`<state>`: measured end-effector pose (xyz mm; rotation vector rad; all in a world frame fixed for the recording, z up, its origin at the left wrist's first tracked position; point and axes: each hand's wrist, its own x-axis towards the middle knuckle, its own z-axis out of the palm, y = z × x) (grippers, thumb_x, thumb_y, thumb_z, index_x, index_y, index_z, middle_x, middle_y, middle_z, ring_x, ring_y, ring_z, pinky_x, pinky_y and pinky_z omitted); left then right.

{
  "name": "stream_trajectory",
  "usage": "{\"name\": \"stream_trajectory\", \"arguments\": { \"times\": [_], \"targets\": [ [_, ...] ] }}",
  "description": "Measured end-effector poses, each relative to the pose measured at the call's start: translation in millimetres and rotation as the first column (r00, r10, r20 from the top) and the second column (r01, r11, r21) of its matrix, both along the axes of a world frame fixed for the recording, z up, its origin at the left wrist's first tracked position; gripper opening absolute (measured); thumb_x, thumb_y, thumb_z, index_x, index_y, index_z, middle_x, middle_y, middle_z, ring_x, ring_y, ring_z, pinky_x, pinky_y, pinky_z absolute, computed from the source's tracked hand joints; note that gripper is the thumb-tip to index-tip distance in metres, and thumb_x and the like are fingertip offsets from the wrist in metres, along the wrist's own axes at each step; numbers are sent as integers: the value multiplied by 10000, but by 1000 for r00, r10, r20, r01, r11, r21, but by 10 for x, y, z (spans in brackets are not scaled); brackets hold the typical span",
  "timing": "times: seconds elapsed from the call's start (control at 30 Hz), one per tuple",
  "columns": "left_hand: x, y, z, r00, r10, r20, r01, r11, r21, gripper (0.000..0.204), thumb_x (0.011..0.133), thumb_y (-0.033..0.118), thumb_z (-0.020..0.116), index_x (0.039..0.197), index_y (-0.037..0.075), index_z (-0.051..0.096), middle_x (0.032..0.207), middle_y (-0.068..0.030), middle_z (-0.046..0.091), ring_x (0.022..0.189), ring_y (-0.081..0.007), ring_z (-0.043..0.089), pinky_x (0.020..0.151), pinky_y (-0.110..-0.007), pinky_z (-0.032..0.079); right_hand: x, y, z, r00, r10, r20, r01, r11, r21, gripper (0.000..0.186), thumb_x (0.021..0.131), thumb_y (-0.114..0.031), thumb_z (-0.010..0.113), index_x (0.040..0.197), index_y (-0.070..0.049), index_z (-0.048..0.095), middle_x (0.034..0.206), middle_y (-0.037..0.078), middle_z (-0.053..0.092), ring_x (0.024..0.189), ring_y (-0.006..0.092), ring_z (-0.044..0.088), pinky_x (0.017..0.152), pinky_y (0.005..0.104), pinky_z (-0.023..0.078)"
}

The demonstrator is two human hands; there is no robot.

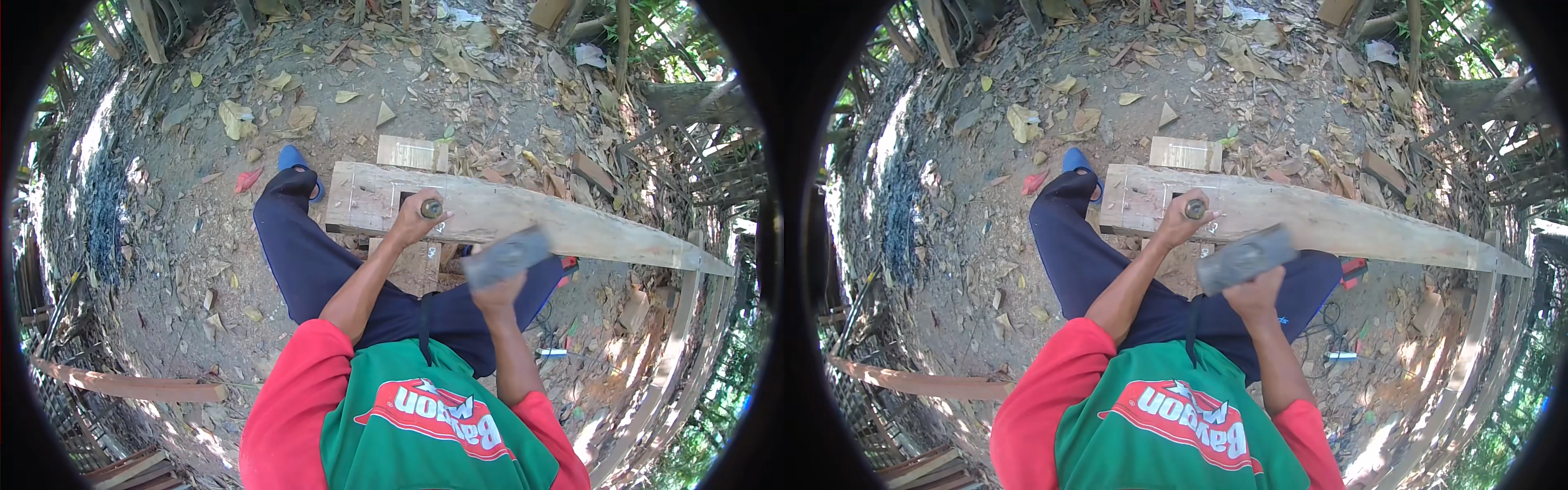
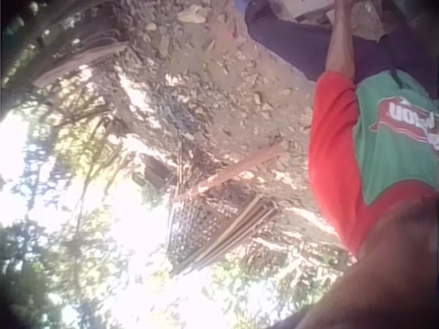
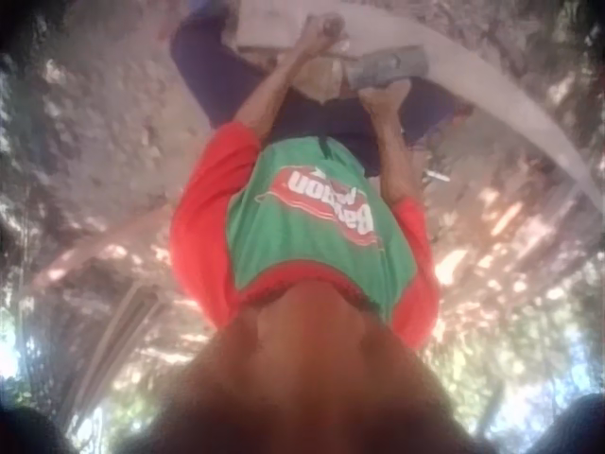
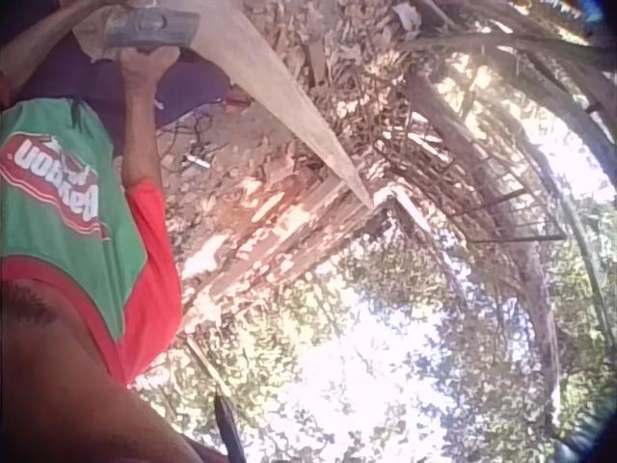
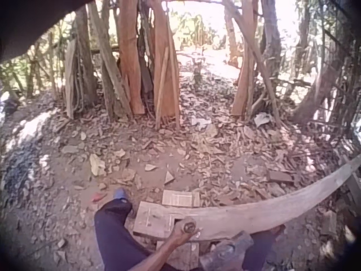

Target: The person uses a hammer and chisel to carve a mortise into a wooden beam, then stands up and carries a wooden block toward a wooden frame.

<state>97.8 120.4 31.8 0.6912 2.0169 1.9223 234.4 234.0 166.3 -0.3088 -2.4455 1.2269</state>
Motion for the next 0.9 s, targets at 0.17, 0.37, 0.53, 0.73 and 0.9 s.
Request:
{"name": "stream_trajectory", "arguments": {
  "times": [0.17, 0.37, 0.53, 0.73, 0.9],
  "targets": [
    [-147, -73, -151, 997, 6, 79, -13, 996, 88, 201, 769, 53, 745, 829, 44, 553, 751, -1, 513, 738, -80, 472, 667, -271, 430, -360, -19, -483, 865, -23, 501, -42, 992, 118, 339, 714, -161, 654, 992, 31, 632, 755, 266, 637, 720, 427, 636, 666, 430, 509],
    [-34, -31, -152, 997, 38, 74, -36, 999, -20, 234, 789, 113, 764, 853, 25, 556, 724, -43, 525, 701, -125, 467, 665, -300, 441, -394, 147, 761, 945, -4, 327, 10, 1000, -17, 264, 748, -134, 657, 961, 17, 613, 751, 135, 615, 689, 237, 575, 656, 396, 463],
    [-29, -36, -115, 996, 21, 84, -20, 1000, -10, 273, 799, 169, 789, 854, 33, 559, 751, -55, 538, 711, -155, 476, 697, -313, 446, -354, 411, 2378, 906, 134, -401, -199, 972, -125, 134, 878, -131, 556, 981, -51, 590, 759, 81, 582, 638, 155, 561, 633, 336, 488],
    [-5, -62, -91, 995, 17, 97, -13, 999, -50, 257, 793, 163, 789, 875, 38, 580, 791, -70, 575, 738, -180, 529, 721, -324, 464, -504, 76, 1608, 741, -17, -671, -146, 972, -185, 144, 848, -183, 566, 867, -44, 535, 692, 106, 533, 668, 262, 547, 628, 371, 473],
    [-15, -142, -438, 989, 144, 43, -147, 987, 67, 258, 808, 101, 734, 1048, 48, 655, 1002, -106, 676, 945, -186, 636, 878, -313, 494, -401, -209, -509, 886, 96, 454, -79, 995, -57, 361, 756, -161, 657, 1031, 71, 622, 828, 269, 670, 807, 372, 683, 731, 424, 518]
  ]
}}
